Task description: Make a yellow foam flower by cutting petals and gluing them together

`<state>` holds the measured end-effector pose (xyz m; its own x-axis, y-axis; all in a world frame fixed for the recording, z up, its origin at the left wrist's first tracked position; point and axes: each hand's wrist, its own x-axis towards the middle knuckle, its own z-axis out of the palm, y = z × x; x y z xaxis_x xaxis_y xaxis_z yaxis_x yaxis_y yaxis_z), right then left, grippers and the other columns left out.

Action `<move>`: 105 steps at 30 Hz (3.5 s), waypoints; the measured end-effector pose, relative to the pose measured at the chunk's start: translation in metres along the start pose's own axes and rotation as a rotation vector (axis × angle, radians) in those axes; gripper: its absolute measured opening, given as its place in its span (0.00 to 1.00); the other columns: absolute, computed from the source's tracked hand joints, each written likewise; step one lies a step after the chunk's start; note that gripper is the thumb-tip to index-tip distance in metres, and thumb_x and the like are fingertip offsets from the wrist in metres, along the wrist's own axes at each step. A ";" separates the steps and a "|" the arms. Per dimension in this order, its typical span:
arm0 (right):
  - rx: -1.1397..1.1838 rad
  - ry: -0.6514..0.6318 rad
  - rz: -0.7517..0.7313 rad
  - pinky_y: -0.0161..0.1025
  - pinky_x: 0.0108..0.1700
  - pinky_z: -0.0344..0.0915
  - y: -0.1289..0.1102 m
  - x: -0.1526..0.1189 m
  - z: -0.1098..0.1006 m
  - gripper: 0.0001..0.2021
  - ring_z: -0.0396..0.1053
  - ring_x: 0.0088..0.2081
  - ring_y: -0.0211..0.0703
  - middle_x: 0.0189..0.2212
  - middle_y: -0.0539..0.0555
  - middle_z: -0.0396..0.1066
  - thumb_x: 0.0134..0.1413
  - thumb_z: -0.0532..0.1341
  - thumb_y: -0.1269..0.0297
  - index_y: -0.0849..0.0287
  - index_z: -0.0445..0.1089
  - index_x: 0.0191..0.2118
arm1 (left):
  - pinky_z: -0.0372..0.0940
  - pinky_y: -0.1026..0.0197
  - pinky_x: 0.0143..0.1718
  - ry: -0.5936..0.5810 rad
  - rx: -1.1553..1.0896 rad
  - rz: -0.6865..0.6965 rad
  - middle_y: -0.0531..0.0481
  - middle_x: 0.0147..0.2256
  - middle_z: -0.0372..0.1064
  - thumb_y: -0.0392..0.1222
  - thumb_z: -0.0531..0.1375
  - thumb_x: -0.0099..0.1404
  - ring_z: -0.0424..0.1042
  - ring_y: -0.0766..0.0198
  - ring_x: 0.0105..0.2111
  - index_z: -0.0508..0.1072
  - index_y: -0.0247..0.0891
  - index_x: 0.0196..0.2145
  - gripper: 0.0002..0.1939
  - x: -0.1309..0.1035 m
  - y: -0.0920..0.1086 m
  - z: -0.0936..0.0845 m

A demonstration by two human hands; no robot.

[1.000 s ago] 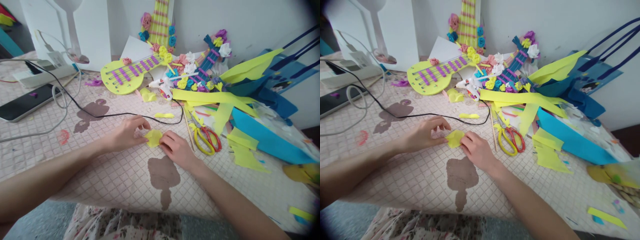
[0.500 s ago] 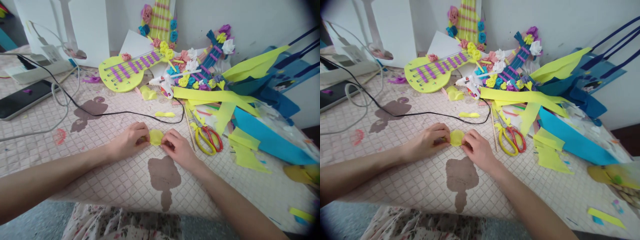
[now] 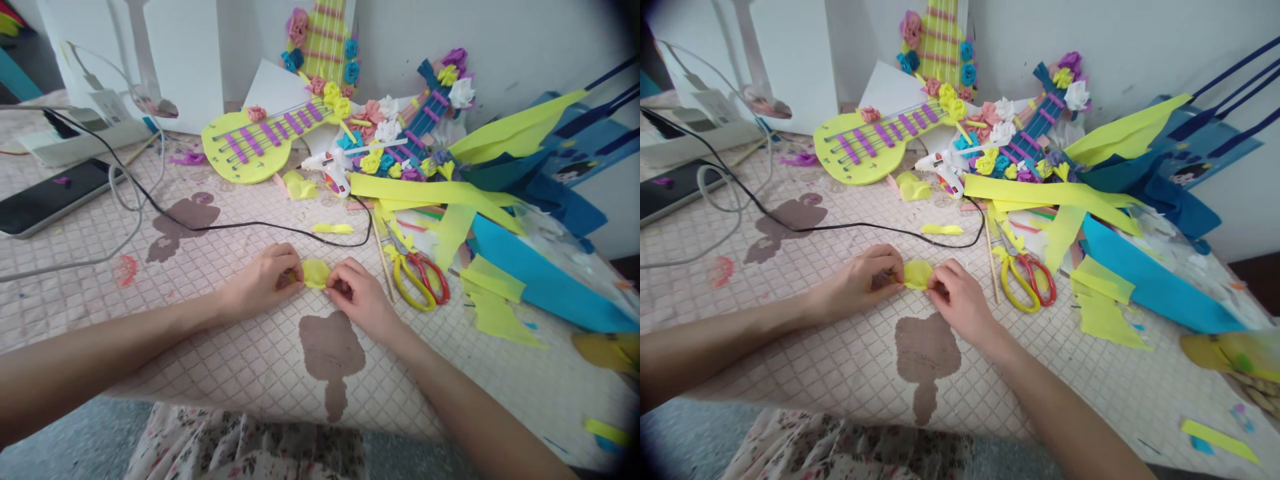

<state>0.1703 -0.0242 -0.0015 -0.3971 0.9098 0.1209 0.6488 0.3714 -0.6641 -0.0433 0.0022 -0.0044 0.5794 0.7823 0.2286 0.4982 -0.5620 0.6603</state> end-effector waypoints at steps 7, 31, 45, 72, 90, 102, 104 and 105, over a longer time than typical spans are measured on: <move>-0.016 -0.006 -0.021 0.35 0.32 0.59 0.001 0.000 0.000 0.04 0.62 0.31 0.36 0.32 0.50 0.61 0.54 0.57 0.71 0.58 0.63 0.30 | 0.62 0.58 0.40 -0.020 0.050 0.031 0.47 0.34 0.63 0.32 0.56 0.59 0.63 0.62 0.36 0.68 0.35 0.28 0.03 -0.001 -0.001 0.001; -0.121 0.058 0.055 0.36 0.33 0.59 -0.006 0.001 0.010 0.06 0.62 0.32 0.39 0.30 0.50 0.60 0.53 0.56 0.72 0.57 0.59 0.27 | 0.62 0.58 0.39 0.017 0.099 0.013 0.48 0.32 0.63 0.31 0.56 0.59 0.63 0.62 0.35 0.66 0.35 0.27 0.04 0.000 0.000 0.005; -0.124 0.072 0.055 0.36 0.32 0.60 -0.007 0.001 0.011 0.06 0.62 0.31 0.39 0.29 0.50 0.61 0.51 0.56 0.73 0.57 0.59 0.26 | 0.62 0.57 0.38 0.033 0.147 0.017 0.47 0.32 0.63 0.33 0.56 0.60 0.64 0.62 0.34 0.65 0.35 0.26 0.05 0.002 0.000 0.006; -0.088 0.074 0.025 0.38 0.35 0.61 -0.006 0.002 0.012 0.04 0.64 0.34 0.41 0.33 0.52 0.63 0.54 0.55 0.71 0.56 0.64 0.32 | 0.60 0.54 0.41 -0.029 0.092 -0.073 0.47 0.34 0.64 0.41 0.57 0.63 0.63 0.59 0.37 0.72 0.36 0.31 0.07 0.005 0.007 0.007; 0.071 0.154 0.096 0.36 0.29 0.63 0.010 0.002 -0.003 0.03 0.63 0.28 0.36 0.33 0.52 0.65 0.56 0.56 0.66 0.56 0.63 0.37 | 0.64 0.62 0.30 0.095 -0.091 -0.179 0.50 0.33 0.66 0.42 0.58 0.59 0.65 0.65 0.30 0.68 0.37 0.36 0.08 0.010 -0.012 -0.003; -0.146 0.120 0.100 0.37 0.32 0.60 0.006 0.011 0.001 0.03 0.63 0.30 0.38 0.34 0.51 0.64 0.51 0.60 0.68 0.57 0.64 0.32 | 0.63 0.62 0.31 0.102 -0.001 -0.129 0.49 0.32 0.65 0.36 0.59 0.56 0.66 0.65 0.31 0.69 0.35 0.28 0.02 0.016 -0.007 0.004; -0.128 0.112 0.108 0.37 0.32 0.59 0.005 0.011 0.000 0.03 0.63 0.29 0.37 0.33 0.51 0.64 0.50 0.60 0.69 0.57 0.64 0.30 | 0.62 0.63 0.28 0.089 -0.043 -0.173 0.51 0.27 0.66 0.36 0.59 0.56 0.65 0.66 0.27 0.68 0.35 0.27 0.02 0.016 -0.006 0.003; -0.104 0.111 0.113 0.37 0.31 0.59 0.005 0.011 0.000 0.03 0.63 0.29 0.37 0.32 0.51 0.64 0.49 0.60 0.69 0.58 0.64 0.29 | 0.61 0.64 0.26 0.080 -0.073 -0.200 0.52 0.25 0.66 0.36 0.59 0.56 0.64 0.67 0.26 0.68 0.35 0.27 0.02 0.016 -0.005 0.002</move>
<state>0.1691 -0.0124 -0.0033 -0.2475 0.9595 0.1346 0.7514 0.2777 -0.5986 -0.0350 0.0173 -0.0056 0.4194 0.8966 0.1422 0.5482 -0.3750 0.7475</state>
